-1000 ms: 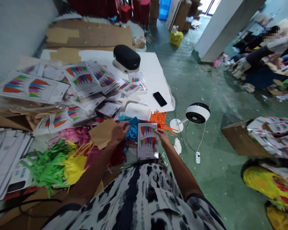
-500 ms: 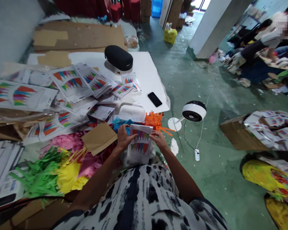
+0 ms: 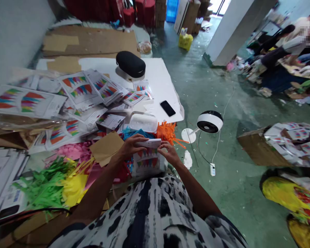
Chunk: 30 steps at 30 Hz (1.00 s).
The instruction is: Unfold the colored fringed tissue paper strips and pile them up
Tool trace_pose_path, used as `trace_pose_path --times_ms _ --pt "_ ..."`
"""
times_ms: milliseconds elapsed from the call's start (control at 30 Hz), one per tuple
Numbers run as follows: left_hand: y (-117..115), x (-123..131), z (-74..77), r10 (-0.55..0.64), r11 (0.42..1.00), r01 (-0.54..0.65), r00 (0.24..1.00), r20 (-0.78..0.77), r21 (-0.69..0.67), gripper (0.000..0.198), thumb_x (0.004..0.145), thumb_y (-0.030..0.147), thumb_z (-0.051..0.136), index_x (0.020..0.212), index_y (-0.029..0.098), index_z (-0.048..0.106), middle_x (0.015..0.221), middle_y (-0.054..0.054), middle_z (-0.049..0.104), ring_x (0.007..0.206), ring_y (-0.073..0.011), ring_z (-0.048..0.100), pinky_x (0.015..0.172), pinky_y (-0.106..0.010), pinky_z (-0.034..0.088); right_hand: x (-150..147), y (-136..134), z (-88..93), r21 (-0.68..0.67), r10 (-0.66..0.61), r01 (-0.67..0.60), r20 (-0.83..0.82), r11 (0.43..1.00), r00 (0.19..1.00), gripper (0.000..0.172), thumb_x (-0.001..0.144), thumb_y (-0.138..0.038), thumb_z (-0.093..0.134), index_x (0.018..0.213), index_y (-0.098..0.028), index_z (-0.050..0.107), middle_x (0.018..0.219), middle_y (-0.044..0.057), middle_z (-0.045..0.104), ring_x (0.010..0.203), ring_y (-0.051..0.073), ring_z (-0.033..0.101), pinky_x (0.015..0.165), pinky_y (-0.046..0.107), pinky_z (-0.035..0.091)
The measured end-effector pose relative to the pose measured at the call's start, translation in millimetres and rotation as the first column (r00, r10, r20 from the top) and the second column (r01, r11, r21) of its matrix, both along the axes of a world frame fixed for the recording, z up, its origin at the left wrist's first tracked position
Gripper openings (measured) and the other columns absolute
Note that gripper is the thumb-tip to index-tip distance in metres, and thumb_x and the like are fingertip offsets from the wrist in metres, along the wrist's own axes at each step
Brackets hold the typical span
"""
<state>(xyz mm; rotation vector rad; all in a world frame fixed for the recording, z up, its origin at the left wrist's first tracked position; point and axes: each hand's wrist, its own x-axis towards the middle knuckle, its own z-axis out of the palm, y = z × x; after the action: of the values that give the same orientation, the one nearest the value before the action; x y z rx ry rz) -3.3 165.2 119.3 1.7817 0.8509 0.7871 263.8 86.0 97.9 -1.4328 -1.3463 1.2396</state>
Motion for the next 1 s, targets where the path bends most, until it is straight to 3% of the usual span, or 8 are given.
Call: trace_pose_path --times_ms 67,167,300,367,433,700,867,1000 --pt "0.0 0.8 9.1 0.033 0.996 -0.027 0.996 0.078 -0.083 0.052 0.077 0.05 0.087 0.118 0.021 0.08 0.114 -0.012 0.073 0.1 -0.0244 0.07 0.083 -0.037 0.06 1.1 3.0 13.6 -0.025 0.018 -0.02 -0.045 0.999 0.999 0.042 0.075 -0.066 0.082 0.081 -0.025 0.076 0.124 0.008 0.066 0.126 0.028 0.062 0.112 0.044 0.047" --pt "9.1 -3.0 38.2 0.079 0.987 -0.061 0.99 0.116 -0.149 0.049 0.075 0.048 0.089 0.113 0.018 0.082 0.11 -0.013 0.078 0.099 -0.0255 0.073 0.086 -0.036 0.06 4.3 11.7 58.0 0.002 0.04 -0.04 -0.095 0.999 0.995 0.04 0.08 -0.063 0.081 0.083 -0.024 0.074 0.134 0.008 0.064 0.133 0.03 0.059 0.112 0.046 0.048" --pt "17.4 -7.7 86.6 0.008 0.978 0.0 0.999 0.036 -0.21 0.049 0.076 0.046 0.087 0.117 0.019 0.082 0.115 -0.011 0.079 0.105 -0.0288 0.074 0.091 -0.036 0.058 2.8 18.3 131.7 0.266 -0.007 0.031 -0.091 0.964 0.996 0.024 0.091 -0.051 0.075 0.089 -0.027 0.074 0.145 0.004 0.061 0.142 0.029 0.051 0.122 0.053 0.037" --pt "12.9 -6.1 101.5 -0.037 0.974 0.038 0.999 0.01 -0.223 0.05 0.075 0.047 0.087 0.116 0.02 0.082 0.116 -0.011 0.079 0.105 -0.029 0.074 0.09 -0.035 0.059 -5.5 15.3 153.1 0.343 -0.017 0.044 -0.081 0.938 0.997 0.02 0.094 -0.047 0.073 0.091 -0.028 0.072 0.144 0.004 0.062 0.139 0.028 0.054 0.121 0.055 0.039" --pt "4.8 -2.5 108.9 -0.049 0.974 0.049 0.999 0.002 -0.223 0.05 0.075 0.048 0.086 0.117 0.021 0.082 0.117 -0.011 0.079 0.105 -0.0288 0.074 0.089 -0.034 0.06 -19.2 9.8 157.8 0.394 -0.033 0.054 -0.06 0.918 0.998 0.018 0.096 -0.045 0.071 0.093 -0.027 0.071 0.139 0.006 0.064 0.133 0.028 0.058 0.117 0.053 0.043" --pt "-16.0 9.5 121.2 0.031 0.989 -0.03 1.0 0.005 -0.145 0.041 0.073 0.043 0.089 0.107 0.02 0.084 0.105 -0.009 0.081 0.092 -0.0243 0.077 0.08 -0.029 0.06 -59.0 3.0 132.0 0.49 -0.319 0.312 -0.072 0.814 0.945 0.019 0.098 -0.042 0.067 0.094 -0.024 0.069 0.126 0.012 0.065 0.126 0.029 0.061 0.108 0.049 0.05" --pt "-19.4 8.5 122.2 0.052 0.985 -0.054 0.999 -0.017 -0.166 0.034 0.078 0.04 0.084 0.105 0.019 0.085 0.106 -0.008 0.082 0.096 -0.0246 0.077 0.084 -0.029 0.06 -42.8 6.9 149.8 0.257 -0.087 0.165 -0.287 0.952 0.954 0.021 0.095 -0.045 0.071 0.091 -0.025 0.07 0.143 0.007 0.06 0.129 0.027 0.062 0.109 0.049 0.05" --pt "-17.7 4.4 118.2 0.03 0.977 -0.033 0.999 -0.018 -0.209 0.035 0.08 0.041 0.081 0.107 0.019 0.084 0.111 -0.009 0.081 0.104 -0.0261 0.076 0.09 -0.031 0.06 -33.6 2.5 168.4 0.168 0.064 -0.019 -0.268 0.986 0.961 0.021 0.093 -0.045 0.075 0.089 -0.025 0.072 0.133 0.005 0.069 0.127 0.027 0.062 0.107 0.047 0.049"
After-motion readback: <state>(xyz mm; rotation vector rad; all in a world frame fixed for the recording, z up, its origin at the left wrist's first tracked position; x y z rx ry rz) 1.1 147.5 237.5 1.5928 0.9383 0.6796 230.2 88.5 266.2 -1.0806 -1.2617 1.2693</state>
